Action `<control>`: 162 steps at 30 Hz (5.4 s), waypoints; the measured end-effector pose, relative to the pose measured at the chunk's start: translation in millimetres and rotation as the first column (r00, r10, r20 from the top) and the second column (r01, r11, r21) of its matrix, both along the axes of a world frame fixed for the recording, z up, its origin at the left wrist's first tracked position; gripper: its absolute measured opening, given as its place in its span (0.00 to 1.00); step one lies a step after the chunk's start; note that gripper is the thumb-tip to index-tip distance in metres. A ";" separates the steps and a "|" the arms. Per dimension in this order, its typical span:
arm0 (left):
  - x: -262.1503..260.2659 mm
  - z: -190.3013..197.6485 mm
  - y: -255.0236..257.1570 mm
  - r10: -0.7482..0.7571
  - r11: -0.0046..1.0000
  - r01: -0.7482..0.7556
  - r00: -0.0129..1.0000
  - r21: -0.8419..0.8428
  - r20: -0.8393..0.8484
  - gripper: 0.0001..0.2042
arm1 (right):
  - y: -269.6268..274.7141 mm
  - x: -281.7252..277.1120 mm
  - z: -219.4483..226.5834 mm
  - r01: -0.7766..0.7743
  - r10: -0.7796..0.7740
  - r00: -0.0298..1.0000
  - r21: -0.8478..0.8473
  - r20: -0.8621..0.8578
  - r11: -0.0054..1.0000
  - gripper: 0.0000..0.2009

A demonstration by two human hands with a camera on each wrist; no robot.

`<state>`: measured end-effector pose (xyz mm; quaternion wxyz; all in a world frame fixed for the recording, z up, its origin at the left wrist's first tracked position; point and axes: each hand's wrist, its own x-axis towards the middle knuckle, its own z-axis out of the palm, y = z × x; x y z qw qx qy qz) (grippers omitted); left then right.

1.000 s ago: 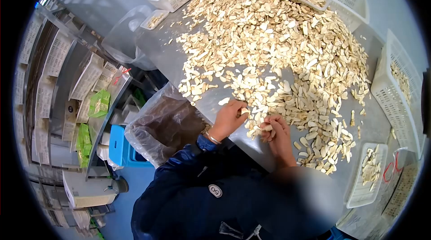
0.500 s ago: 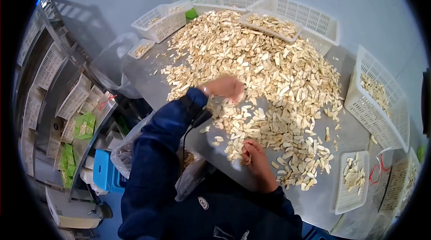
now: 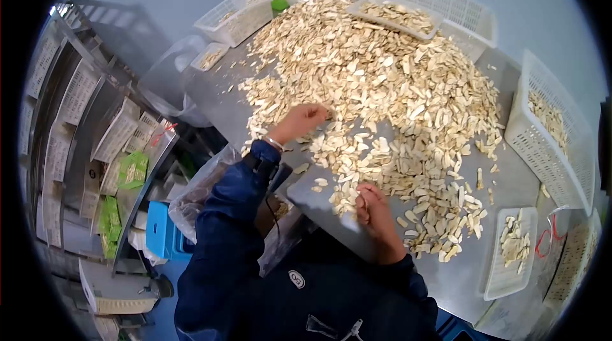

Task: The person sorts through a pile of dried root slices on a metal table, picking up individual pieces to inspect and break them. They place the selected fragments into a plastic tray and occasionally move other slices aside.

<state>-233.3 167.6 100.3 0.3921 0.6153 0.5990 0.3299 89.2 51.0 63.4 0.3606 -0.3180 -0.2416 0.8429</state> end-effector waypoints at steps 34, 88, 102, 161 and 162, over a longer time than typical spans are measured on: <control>62.5 -36.2 -107.1 0.035 0.961 0.092 0.895 0.260 -0.445 0.08 | -2.2 -5.9 -5.4 -0.084 0.076 0.995 0.133 0.059 0.988 0.07; 32.5 -48.5 -47.7 0.263 0.937 -0.096 0.827 0.337 -0.496 0.13 | 0.7 -3.5 -9.9 -0.185 0.163 0.976 0.150 0.146 0.971 0.14; 40.2 -44.8 -45.4 0.227 0.940 -0.055 0.839 0.337 -0.494 0.10 | 1.3 -3.2 -14.1 -0.243 0.210 0.966 0.258 0.149 0.935 0.17; 39.8 -50.7 -66.0 0.295 0.955 -0.294 0.955 0.040 -0.011 0.08 | -3.3 -9.8 -9.9 -0.040 0.034 0.999 0.180 0.035 0.983 0.08; 37.0 -49.8 -68.2 0.326 0.945 -0.325 0.945 0.026 -0.035 0.10 | -3.2 -9.8 -10.2 -0.045 0.039 0.998 0.184 0.039 0.982 0.08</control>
